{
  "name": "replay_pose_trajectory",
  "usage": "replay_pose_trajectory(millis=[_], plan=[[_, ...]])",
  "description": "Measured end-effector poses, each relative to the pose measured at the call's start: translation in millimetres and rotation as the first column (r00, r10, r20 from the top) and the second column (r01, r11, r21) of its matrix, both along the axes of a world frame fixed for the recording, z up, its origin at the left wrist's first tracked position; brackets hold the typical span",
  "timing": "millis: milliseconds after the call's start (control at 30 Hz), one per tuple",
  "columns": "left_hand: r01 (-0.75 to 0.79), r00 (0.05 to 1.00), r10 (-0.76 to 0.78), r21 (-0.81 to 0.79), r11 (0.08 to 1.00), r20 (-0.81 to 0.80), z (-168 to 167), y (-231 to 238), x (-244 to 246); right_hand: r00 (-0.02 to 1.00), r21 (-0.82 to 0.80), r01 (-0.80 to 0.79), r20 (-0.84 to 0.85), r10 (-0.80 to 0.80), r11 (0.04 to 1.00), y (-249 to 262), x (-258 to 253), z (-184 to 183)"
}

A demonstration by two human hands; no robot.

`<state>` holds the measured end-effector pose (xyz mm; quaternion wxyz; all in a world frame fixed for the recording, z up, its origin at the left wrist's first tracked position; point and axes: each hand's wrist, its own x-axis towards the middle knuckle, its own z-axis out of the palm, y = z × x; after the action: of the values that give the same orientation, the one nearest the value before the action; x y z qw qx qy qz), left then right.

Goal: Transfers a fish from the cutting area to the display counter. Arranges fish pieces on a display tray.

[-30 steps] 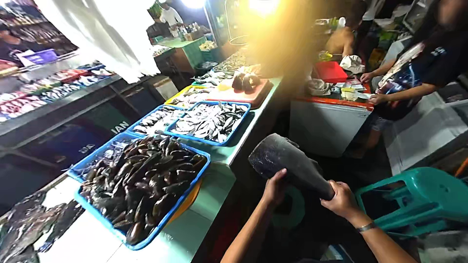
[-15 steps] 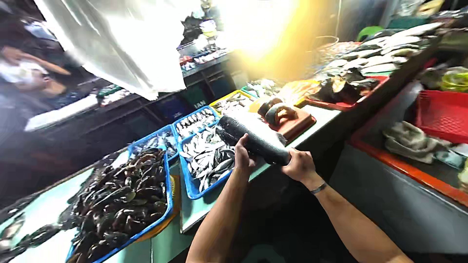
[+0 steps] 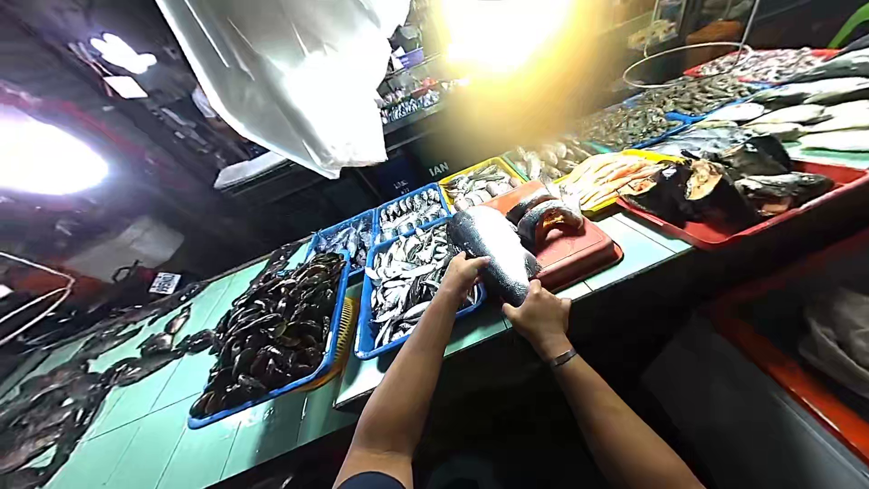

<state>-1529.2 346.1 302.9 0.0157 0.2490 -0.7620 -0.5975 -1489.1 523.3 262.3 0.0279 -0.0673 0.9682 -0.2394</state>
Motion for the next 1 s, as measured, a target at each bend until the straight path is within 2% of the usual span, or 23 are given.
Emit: replay_pose_trajectory(millis=[267, 433, 533, 633, 700, 767, 833, 867, 933, 1000], plan=[[0.065, 0.996, -0.057, -0.102, 0.993, 0.075, 4, -21, -38, 0.987, 0.160, -0.160, 0.048, 0.154, 0.974, -20, -25, 30], [0.153, 0.984, -0.143, -0.096, 0.984, 0.103, 8, -39, -56, 0.977, 0.246, -0.208, 0.100, 0.188, 0.947, -30, -40, 32], [0.188, 0.982, -0.184, -0.072, 0.980, 0.051, 4, -47, -62, 0.960, 0.268, -0.276, 0.127, 0.250, 0.923, -18, -53, 53], [0.192, 0.980, -0.199, -0.214, 0.958, -0.013, -10, -49, -46, 0.940, 0.182, -0.314, -0.080, 0.333, 0.932, 10, -99, 72], [0.176, 0.980, -0.196, -0.340, 0.924, -0.024, -15, -38, -31, 0.886, 0.152, -0.346, -0.273, 0.376, 0.926, 23, -155, 81], [0.164, 0.982, -0.190, -0.454, 0.876, -0.011, -18, -19, -14, 0.839, 0.197, -0.378, -0.340, 0.425, 0.904, 17, -217, 89], [0.159, 0.985, -0.166, -0.597, 0.786, 0.043, -22, 2, -5, 0.760, 0.319, -0.457, -0.346, 0.551, 0.830, 2, -273, 92], [0.153, 0.988, -0.139, -0.648, 0.746, 0.073, -25, 12, -3, 0.721, 0.388, -0.509, -0.296, 0.627, 0.768, -6, -299, 91], [0.157, 0.986, -0.075, -0.702, 0.695, 0.146, -27, 34, 2, 0.629, 0.514, -0.607, -0.154, 0.762, 0.606, -18, -347, 81], [0.183, 0.970, -0.004, -0.717, 0.672, 0.244, -23, 54, 6, 0.542, 0.559, -0.674, -0.072, 0.838, 0.484, -24, -380, 68]])
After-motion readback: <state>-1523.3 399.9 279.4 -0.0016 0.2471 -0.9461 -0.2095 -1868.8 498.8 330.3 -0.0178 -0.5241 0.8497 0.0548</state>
